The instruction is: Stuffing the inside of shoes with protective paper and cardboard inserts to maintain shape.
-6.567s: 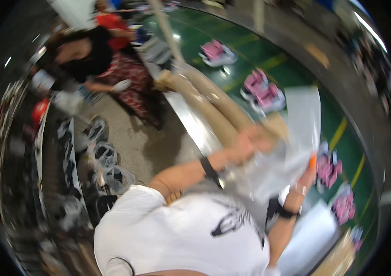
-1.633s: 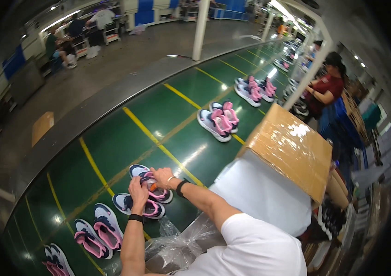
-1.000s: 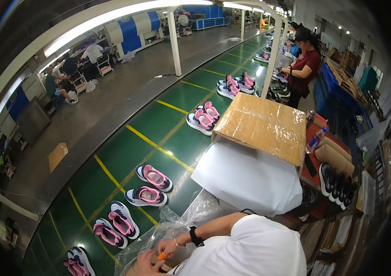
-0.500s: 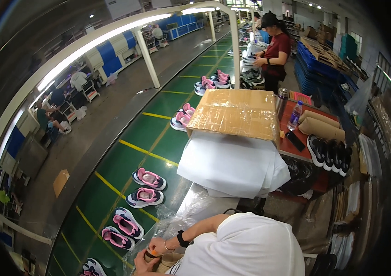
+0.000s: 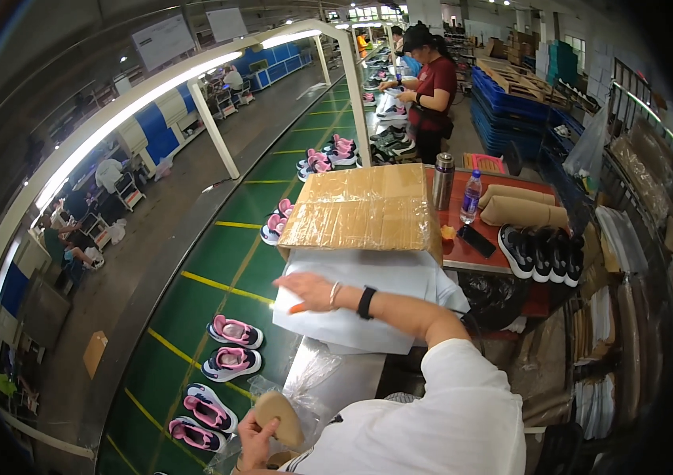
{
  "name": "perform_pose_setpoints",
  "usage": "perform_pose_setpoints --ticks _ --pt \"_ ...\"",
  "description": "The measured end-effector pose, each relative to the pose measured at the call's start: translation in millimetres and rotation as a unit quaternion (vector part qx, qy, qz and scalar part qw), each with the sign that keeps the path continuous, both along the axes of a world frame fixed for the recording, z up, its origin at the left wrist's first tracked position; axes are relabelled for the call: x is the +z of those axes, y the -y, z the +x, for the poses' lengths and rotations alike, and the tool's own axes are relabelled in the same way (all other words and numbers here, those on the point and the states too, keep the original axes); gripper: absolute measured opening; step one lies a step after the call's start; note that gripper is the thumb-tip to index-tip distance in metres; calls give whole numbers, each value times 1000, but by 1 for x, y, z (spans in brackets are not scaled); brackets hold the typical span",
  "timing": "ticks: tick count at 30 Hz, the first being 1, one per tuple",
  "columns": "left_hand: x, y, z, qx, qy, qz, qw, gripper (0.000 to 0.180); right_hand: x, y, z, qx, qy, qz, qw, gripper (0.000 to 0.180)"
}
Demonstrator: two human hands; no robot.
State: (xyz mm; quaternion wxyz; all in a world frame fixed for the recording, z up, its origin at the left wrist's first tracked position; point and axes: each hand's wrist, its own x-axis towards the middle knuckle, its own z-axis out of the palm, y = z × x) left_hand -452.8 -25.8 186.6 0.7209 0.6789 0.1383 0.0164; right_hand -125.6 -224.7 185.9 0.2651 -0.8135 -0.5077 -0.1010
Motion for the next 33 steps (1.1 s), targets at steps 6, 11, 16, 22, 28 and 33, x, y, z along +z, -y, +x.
perform_pose_setpoints --ticks 6,11,16,22,28,33 --pt "-56 53 -14 9 -48 -122 991 29 -69 70 64 24 33 -61 997 36" --pt "-77 45 -39 -7 -115 -172 978 23 -76 48 65 -37 -178 110 977 20" --pt "-51 54 -11 68 -92 -139 984 31 -69 32 60 -71 -580 326 743 18" --pt "-21 11 88 217 130 38 967 40 8 -38 -13 95 -668 496 547 20" --pt "8 27 146 152 276 163 935 56 60 -88 -94 123 -208 298 923 43" --pt "8 21 139 25 294 218 930 57 104 -82 -95 143 -23 208 967 83"
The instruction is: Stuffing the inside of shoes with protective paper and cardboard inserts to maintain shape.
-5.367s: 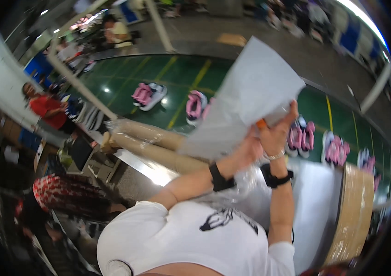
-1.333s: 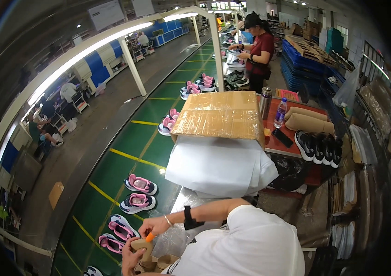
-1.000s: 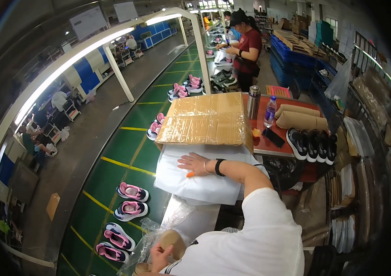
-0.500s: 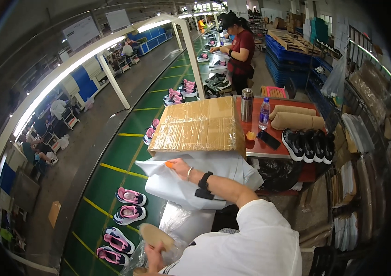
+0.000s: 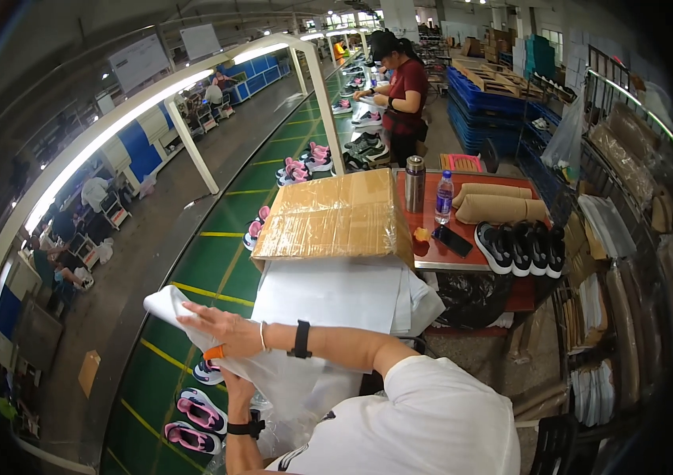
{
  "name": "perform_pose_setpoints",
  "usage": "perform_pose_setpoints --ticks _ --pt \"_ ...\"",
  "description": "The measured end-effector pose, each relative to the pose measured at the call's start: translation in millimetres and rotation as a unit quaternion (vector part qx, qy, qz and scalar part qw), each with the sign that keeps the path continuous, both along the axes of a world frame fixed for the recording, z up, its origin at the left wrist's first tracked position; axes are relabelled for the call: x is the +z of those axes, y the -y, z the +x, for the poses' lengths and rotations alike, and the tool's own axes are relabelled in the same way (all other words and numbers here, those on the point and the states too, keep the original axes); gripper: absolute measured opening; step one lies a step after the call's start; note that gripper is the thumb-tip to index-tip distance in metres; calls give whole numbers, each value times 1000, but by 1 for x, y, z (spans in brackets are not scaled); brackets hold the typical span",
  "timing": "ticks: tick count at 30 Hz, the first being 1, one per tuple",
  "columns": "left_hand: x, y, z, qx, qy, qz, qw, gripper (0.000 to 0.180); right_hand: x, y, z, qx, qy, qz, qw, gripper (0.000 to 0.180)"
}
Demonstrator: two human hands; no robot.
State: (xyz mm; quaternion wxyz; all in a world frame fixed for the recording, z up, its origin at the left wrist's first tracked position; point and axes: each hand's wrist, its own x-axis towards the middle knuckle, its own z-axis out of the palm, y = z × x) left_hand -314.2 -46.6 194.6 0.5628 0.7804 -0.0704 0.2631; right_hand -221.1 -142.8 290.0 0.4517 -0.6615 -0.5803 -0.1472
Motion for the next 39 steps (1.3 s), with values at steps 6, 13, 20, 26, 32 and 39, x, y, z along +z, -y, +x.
perform_pose_setpoints --ticks 6,13,20,26,32,39 --pt "33 0 -9 -291 -204 472 807 65 26 14 35 -3 101 -117 988 65" --pt "1 73 -17 -438 -156 -204 862 61 36 4 6 -40 -91 197 975 70" --pt "87 37 16 -52 -4 -633 773 41 20 29 -22 -73 -271 314 907 71" --pt "75 17 17 -52 -39 -465 883 42 23 45 -35 -86 -219 283 930 85" --pt "47 34 -5 -58 -84 -462 881 49 14 36 -47 17 76 137 987 25" --pt "70 54 -38 -125 -72 -459 877 72 -3 40 -35 -156 -158 51 974 23"
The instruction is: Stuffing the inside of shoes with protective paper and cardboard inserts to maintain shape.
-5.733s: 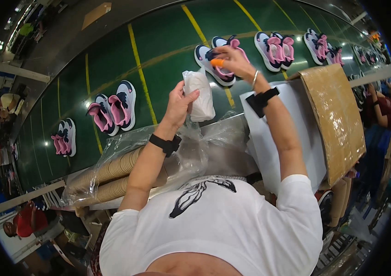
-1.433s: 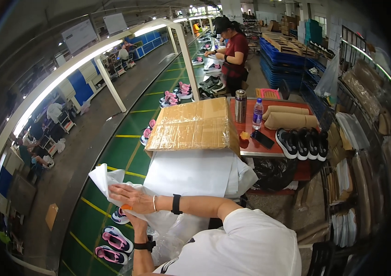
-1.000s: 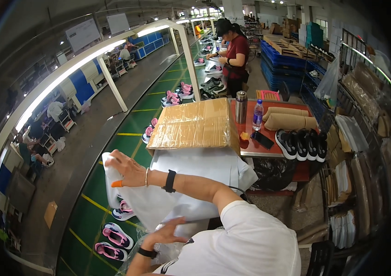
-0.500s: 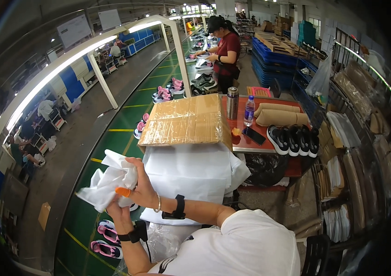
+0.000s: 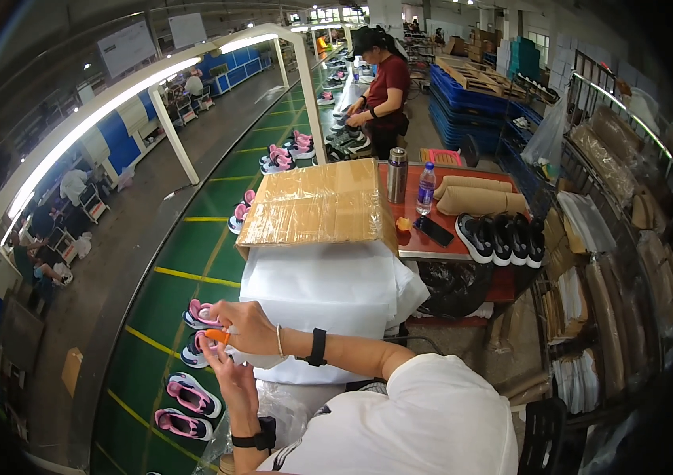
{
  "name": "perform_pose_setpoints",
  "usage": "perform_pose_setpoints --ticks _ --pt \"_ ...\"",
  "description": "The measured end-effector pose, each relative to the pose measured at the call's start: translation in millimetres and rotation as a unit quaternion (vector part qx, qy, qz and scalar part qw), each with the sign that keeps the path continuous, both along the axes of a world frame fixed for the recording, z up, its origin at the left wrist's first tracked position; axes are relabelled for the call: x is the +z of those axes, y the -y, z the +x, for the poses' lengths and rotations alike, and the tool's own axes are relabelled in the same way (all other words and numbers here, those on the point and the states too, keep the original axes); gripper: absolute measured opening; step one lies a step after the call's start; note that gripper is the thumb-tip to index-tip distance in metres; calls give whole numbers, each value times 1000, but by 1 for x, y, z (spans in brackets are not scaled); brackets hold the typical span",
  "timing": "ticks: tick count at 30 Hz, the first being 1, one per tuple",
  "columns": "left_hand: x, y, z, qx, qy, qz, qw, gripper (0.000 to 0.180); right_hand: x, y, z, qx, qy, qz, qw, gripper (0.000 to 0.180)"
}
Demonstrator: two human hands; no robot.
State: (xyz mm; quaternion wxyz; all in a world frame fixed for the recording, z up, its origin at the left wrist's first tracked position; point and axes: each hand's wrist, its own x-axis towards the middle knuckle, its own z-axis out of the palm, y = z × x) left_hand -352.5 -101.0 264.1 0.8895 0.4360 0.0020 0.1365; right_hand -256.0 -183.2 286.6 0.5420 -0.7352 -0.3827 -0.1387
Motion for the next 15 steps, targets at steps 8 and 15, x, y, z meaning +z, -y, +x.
perform_pose_setpoints --ticks 8,15 --pt "-84 -44 -9 95 -52 153 982 53 -29 -38 -23 146 -67 26 987 50" --pt "-64 -75 -20 210 -90 -20 973 42 -75 -39 -38 105 77 -108 986 72"
